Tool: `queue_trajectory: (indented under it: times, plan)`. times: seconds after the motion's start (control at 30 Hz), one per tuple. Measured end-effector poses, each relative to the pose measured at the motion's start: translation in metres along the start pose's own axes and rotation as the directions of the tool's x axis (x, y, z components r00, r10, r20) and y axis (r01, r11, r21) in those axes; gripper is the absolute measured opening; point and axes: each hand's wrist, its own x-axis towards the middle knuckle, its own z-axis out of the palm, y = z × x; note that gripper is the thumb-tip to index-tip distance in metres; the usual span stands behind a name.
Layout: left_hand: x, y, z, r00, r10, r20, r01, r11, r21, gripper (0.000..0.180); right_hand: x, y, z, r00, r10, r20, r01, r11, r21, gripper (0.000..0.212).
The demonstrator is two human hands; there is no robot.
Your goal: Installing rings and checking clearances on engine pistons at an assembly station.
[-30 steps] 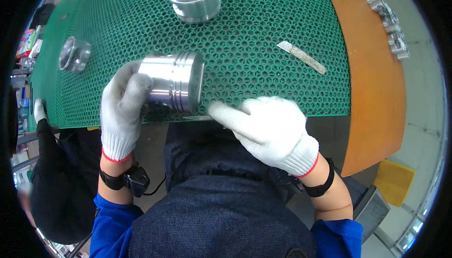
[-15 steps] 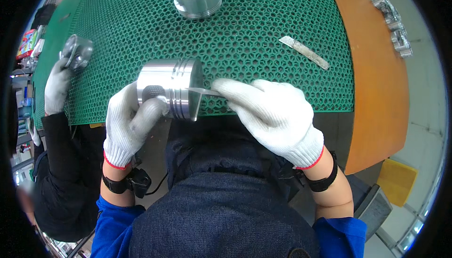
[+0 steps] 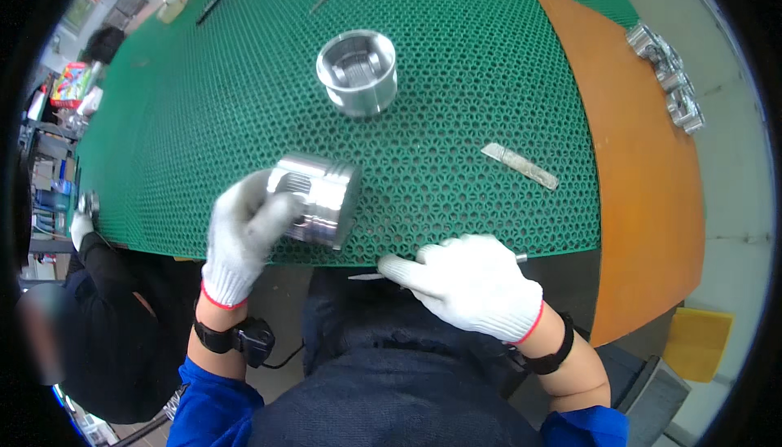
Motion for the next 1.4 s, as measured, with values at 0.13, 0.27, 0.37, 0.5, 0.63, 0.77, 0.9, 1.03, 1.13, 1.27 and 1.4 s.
queue_trajectory:
  times: [0.13,0.27,0.37,0.5,0.63,0.77,0.9,1.03,1.13,1.27,1.4]
  plan:
    - [0.018,-0.017,-0.063,0.919,0.360,-0.163,-0.194,0.770,0.608,0.023,-0.014,0.011,-0.006,0.952,0.229,-0.201,-0.115,0.881,0.459,0.030]
    - [0.041,-0.069,-0.124,0.949,0.294,-0.111,-0.005,0.367,0.930,0.031,-0.026,0.014,-0.012,0.807,0.571,0.149,-0.328,0.223,0.918,0.037]
    - [0.053,-0.078,-0.123,0.939,0.228,-0.257,0.176,0.324,0.930,0.042,-0.030,0.015,-0.007,0.820,0.562,0.105,-0.259,0.201,0.945,0.036]
    - [0.063,-0.006,-0.043,0.786,0.610,0.102,-0.481,0.500,0.720,0.052,-0.023,0.018,-0.008,0.813,0.559,0.166,-0.337,0.219,0.916,0.035]
    - [0.106,0.008,0.003,0.660,0.717,0.225,-0.645,0.386,0.660,0.035,-0.032,0.015,-0.001,0.801,0.588,0.112,-0.264,0.179,0.948,0.036]
    - [0.108,-0.001,-0.001,0.732,0.629,0.262,-0.557,0.331,0.761,0.021,-0.032,0.013,-0.002,0.815,0.574,0.077,-0.250,0.229,0.941,0.036]
    - [0.082,-0.017,0.002,0.788,0.615,0.008,-0.458,0.577,0.676,0.018,-0.034,0.014,0.000,0.818,0.572,0.064,-0.237,0.233,0.943,0.036]
    - [0.012,-0.009,0.001,0.941,0.327,-0.084,-0.291,0.912,0.290,0.011,-0.034,0.015,0.004,0.816,0.577,0.002,-0.176,0.245,0.953,0.036]
    - [-0.045,-0.013,0.004,0.984,0.174,0.038,-0.176,0.982,0.073,0.013,-0.030,0.003,0.003,0.752,0.657,0.054,-0.251,0.210,0.945,0.036]
    - [-0.079,-0.032,0.017,0.999,0.035,-0.042,-0.038,0.996,-0.085,0.022,-0.019,-0.011,-0.002,0.749,0.543,0.380,-0.437,-0.026,0.899,0.036]
    - [-0.082,-0.039,0.021,0.991,0.097,-0.092,-0.105,0.991,-0.080,0.024,-0.009,-0.018,0.004,0.688,0.537,0.488,-0.500,-0.136,0.855,0.039]
